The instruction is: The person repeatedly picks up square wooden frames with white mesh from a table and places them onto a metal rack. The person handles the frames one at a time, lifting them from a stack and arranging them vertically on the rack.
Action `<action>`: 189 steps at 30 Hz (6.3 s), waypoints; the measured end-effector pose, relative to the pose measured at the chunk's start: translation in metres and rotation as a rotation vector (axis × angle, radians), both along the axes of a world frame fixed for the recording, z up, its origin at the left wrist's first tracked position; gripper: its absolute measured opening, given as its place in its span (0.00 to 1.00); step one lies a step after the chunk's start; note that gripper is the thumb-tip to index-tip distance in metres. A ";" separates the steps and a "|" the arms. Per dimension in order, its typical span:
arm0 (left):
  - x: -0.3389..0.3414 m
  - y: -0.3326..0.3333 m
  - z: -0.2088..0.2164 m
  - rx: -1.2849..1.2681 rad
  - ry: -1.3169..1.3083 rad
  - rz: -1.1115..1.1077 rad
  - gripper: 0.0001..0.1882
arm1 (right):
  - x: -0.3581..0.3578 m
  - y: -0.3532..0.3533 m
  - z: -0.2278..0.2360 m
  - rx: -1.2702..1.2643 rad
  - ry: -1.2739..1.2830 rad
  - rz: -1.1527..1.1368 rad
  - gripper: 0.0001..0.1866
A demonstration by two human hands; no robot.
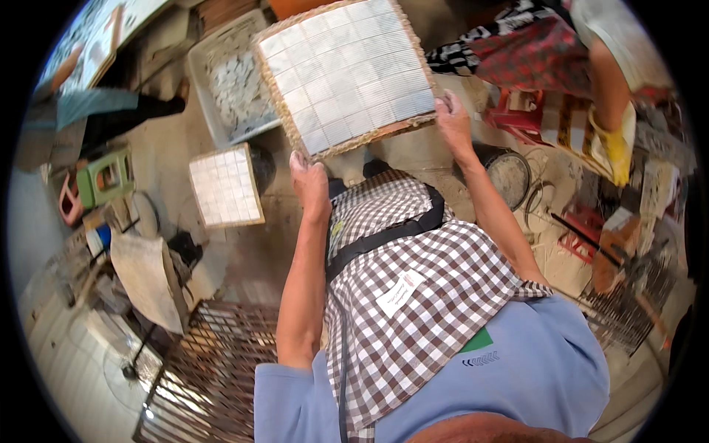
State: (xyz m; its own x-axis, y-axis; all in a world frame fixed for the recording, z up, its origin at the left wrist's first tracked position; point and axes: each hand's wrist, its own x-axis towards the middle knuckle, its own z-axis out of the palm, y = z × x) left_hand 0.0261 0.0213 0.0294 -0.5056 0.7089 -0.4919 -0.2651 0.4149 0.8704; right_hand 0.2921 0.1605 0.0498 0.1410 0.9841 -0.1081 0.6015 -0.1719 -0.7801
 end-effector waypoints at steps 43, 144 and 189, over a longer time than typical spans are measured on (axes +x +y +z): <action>-0.029 0.009 0.066 0.104 -0.245 0.319 0.24 | -0.022 -0.001 0.064 -0.161 0.718 -0.347 0.25; 0.291 0.739 0.327 0.207 -0.553 -1.220 0.24 | 0.115 0.251 0.330 0.799 1.049 -1.170 0.16; 0.307 0.722 0.297 0.346 -0.680 -1.147 0.11 | 0.132 0.295 0.298 1.029 0.911 -1.094 0.18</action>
State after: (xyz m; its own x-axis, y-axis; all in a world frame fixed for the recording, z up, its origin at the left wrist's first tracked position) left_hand 0.3334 0.7436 0.3268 0.7068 0.6972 -0.1196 -0.3357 0.4795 0.8108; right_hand 0.4241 0.4554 0.3479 0.9795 0.1996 0.0274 -0.0940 0.5727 -0.8143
